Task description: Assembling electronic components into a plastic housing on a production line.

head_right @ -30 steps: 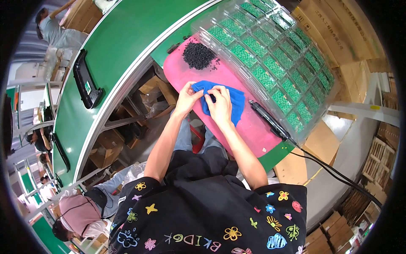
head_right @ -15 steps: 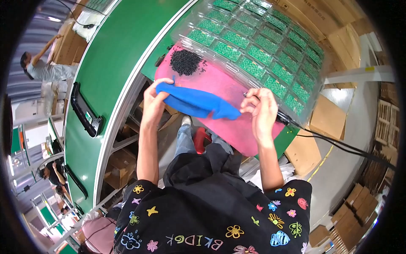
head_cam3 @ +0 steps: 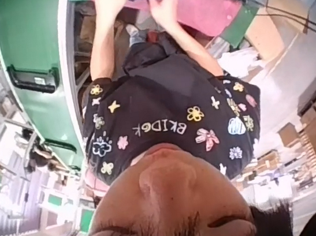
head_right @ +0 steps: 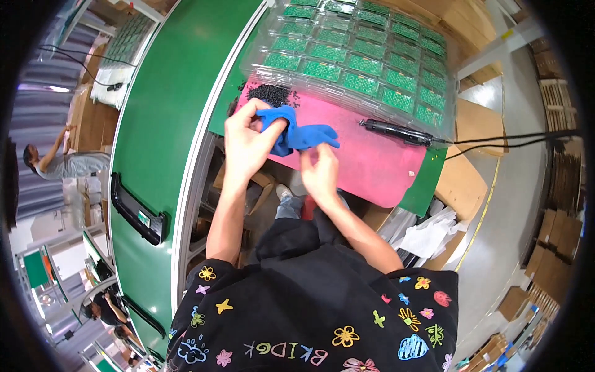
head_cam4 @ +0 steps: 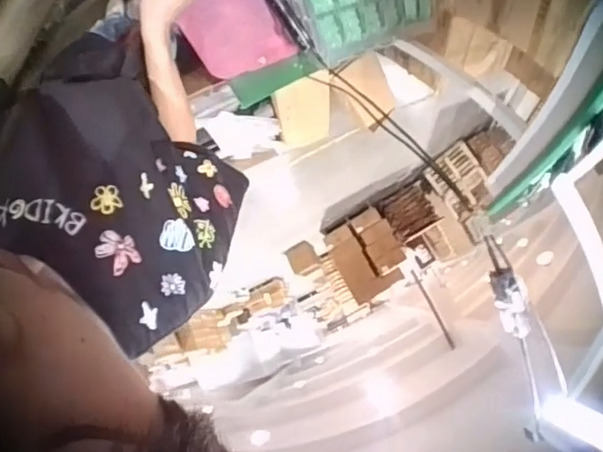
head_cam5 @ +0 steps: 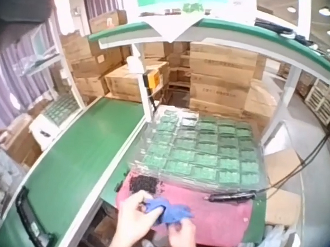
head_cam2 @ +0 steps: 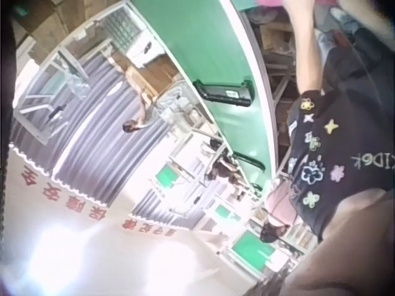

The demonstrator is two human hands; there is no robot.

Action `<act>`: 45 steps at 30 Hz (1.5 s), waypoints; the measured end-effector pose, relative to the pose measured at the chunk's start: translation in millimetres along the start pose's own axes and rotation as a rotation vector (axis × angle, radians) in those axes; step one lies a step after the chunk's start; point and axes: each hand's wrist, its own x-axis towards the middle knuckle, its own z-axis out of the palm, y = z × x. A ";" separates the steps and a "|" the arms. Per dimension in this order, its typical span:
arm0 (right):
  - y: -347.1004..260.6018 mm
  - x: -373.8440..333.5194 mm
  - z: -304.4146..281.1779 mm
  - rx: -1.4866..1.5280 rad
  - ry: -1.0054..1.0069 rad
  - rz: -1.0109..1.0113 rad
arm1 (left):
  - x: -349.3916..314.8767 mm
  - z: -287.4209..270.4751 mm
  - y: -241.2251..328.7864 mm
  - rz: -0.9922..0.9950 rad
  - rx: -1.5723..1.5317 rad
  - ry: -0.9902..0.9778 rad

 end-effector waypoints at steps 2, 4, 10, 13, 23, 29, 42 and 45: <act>-32.3 -4.9 -12.9 -0.089 0.107 -0.362 | -1.7 -8.4 5.0 0.016 -0.179 0.068; -51.3 -16.7 -24.7 -0.121 -0.003 -0.468 | -0.3 -17.8 11.7 0.030 -0.150 0.064; -65.8 -8.3 -83.1 -0.043 0.265 -0.230 | 20.5 -54.3 10.2 -0.002 0.023 -0.003; -59.1 29.0 -112.1 -0.039 0.115 -0.050 | 40.7 -56.1 -9.3 -0.019 0.224 -0.127; 71.2 100.0 -91.0 -0.213 0.265 0.118 | 74.4 46.0 -161.9 -0.088 0.105 -0.132; 70.9 51.1 -76.1 -0.462 0.177 0.091 | 33.1 47.0 -198.4 -0.064 0.104 0.051; 81.5 9.6 -71.3 -0.428 0.173 0.066 | -245.8 27.3 -315.3 -0.811 -0.393 0.209; 70.8 -24.1 -46.0 -0.362 -0.098 -0.021 | -331.7 37.1 -363.9 -0.871 -0.304 0.330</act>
